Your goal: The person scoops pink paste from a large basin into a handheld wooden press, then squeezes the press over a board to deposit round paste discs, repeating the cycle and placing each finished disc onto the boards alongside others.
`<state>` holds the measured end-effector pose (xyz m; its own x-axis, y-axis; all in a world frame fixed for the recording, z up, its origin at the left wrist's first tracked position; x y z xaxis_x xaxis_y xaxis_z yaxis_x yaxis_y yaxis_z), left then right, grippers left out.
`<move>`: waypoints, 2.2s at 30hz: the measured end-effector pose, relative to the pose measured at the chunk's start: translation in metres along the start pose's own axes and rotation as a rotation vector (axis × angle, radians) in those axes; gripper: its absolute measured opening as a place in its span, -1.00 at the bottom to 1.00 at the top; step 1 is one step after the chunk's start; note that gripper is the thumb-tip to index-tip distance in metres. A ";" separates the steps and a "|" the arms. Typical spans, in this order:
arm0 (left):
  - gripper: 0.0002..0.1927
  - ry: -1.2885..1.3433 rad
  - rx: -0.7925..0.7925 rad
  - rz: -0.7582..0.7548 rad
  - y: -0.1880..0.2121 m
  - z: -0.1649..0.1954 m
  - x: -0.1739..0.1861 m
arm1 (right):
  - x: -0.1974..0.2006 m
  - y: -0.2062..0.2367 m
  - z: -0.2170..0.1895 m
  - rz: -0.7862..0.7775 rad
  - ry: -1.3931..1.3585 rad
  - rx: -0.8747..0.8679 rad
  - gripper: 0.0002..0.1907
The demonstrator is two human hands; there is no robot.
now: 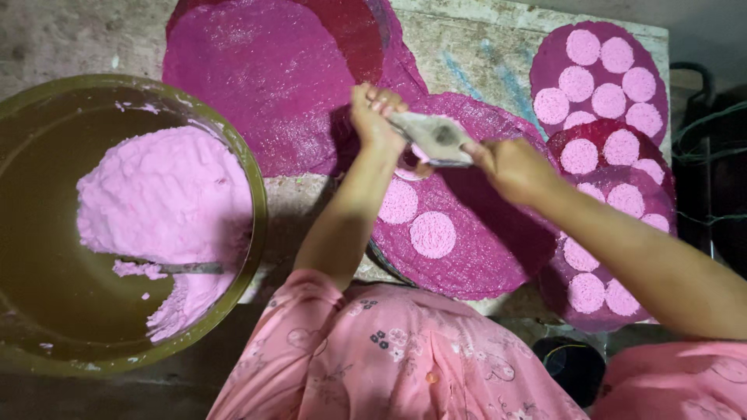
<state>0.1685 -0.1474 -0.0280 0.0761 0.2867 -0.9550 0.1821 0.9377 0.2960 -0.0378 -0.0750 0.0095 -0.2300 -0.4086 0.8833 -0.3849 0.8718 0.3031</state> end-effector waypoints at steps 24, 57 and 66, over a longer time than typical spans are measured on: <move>-0.71 -2.127 0.291 -1.020 0.347 0.132 -0.095 | 0.035 0.116 -0.322 -0.307 -0.248 1.260 -0.47; -0.73 -1.833 -0.910 0.201 0.393 0.440 0.154 | -0.255 -0.073 -0.487 -0.123 0.757 0.975 -0.77; -0.72 -1.644 -0.818 0.285 0.393 0.442 0.171 | -0.219 -0.058 -0.471 -0.496 0.689 0.748 -0.60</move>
<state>0.6864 0.1835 -0.0665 0.8619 0.4470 0.2393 -0.4263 0.8944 -0.1352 0.4555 0.0910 -0.0334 0.5492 -0.2266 0.8044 -0.7881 0.1798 0.5887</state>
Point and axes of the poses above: each hand's wrist, its own y-axis away from the middle knuckle, its own x-axis out of the back of the hand, z = x × y, the point moved 5 cm from there along -y, towards the middle knuckle, and after that the axes turned 12 degrees about x, right-handed, at the moved point
